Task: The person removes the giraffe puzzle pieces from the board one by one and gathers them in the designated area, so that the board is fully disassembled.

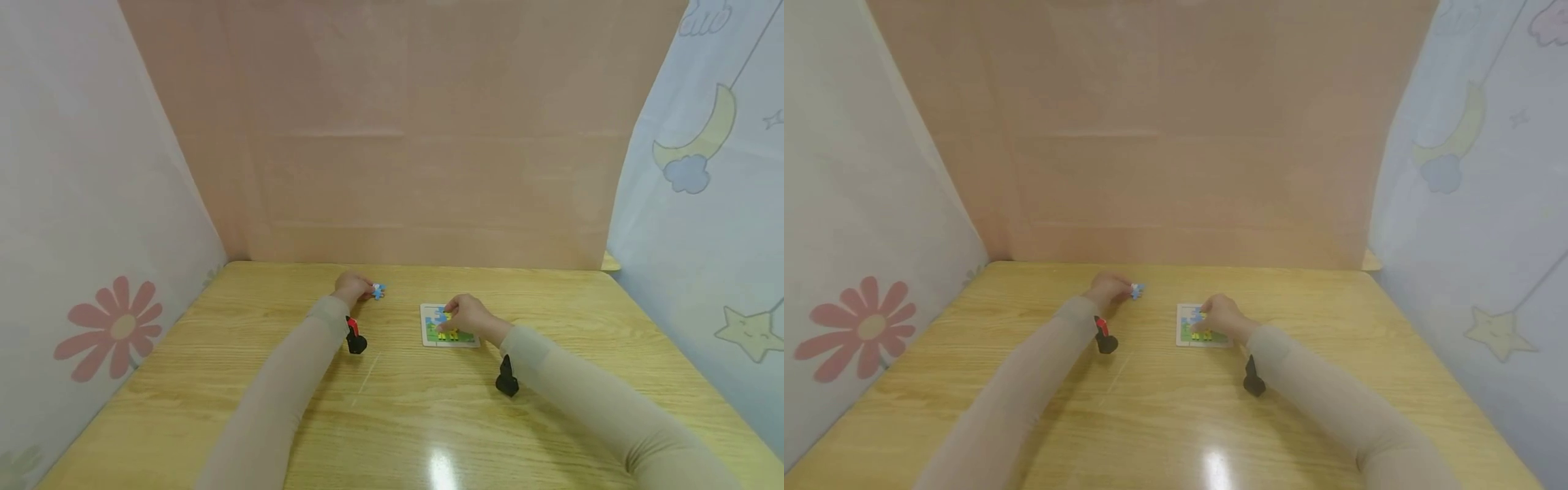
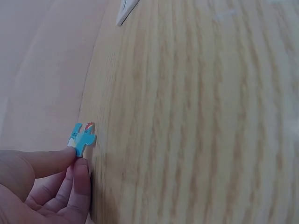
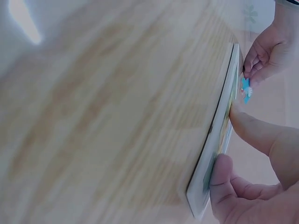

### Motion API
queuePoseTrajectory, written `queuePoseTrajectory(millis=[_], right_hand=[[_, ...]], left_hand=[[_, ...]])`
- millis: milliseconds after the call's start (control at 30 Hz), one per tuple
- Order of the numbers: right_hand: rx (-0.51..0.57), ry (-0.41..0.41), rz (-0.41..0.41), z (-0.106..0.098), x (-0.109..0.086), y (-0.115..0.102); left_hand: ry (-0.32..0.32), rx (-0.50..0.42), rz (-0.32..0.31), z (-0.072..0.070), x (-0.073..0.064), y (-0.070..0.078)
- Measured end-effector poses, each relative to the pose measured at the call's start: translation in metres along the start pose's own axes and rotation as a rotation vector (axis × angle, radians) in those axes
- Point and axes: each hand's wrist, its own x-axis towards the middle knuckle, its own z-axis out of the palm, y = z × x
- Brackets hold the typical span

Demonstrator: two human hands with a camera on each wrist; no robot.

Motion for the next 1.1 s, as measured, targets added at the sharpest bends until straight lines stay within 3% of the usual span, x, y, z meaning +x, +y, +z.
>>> queuePoseTrajectory(millis=[167,267,367,500,600,733,1100], right_hand=[[-0.028,-0.004,-0.01,0.0,0.0,-0.001],[-0.035,-0.007,-0.02,-0.002,-0.002,-0.002],[-0.032,-0.006,-0.019,-0.003,-0.003,-0.003],[-0.031,-0.009,-0.02,-0.004,-0.003,-0.003],[-0.025,-0.01,-0.021,-0.004,-0.002,-0.003],[-0.022,-0.007,-0.025,-0.003,0.001,-0.001],[-0.027,-0.001,-0.026,0.0,0.005,0.001]], left_hand=[[0.091,0.103,-0.045,0.0,-0.002,0.001],[0.126,0.182,-0.062,0.001,0.004,0.0],[0.147,0.245,-0.052,0.003,0.032,-0.013],[0.149,0.295,-0.057,0.003,0.041,-0.018],[0.145,0.302,-0.057,-0.002,0.019,-0.006],[0.148,0.302,-0.031,-0.005,0.002,-0.001],[0.145,0.363,-0.054,-0.003,0.007,-0.003]])
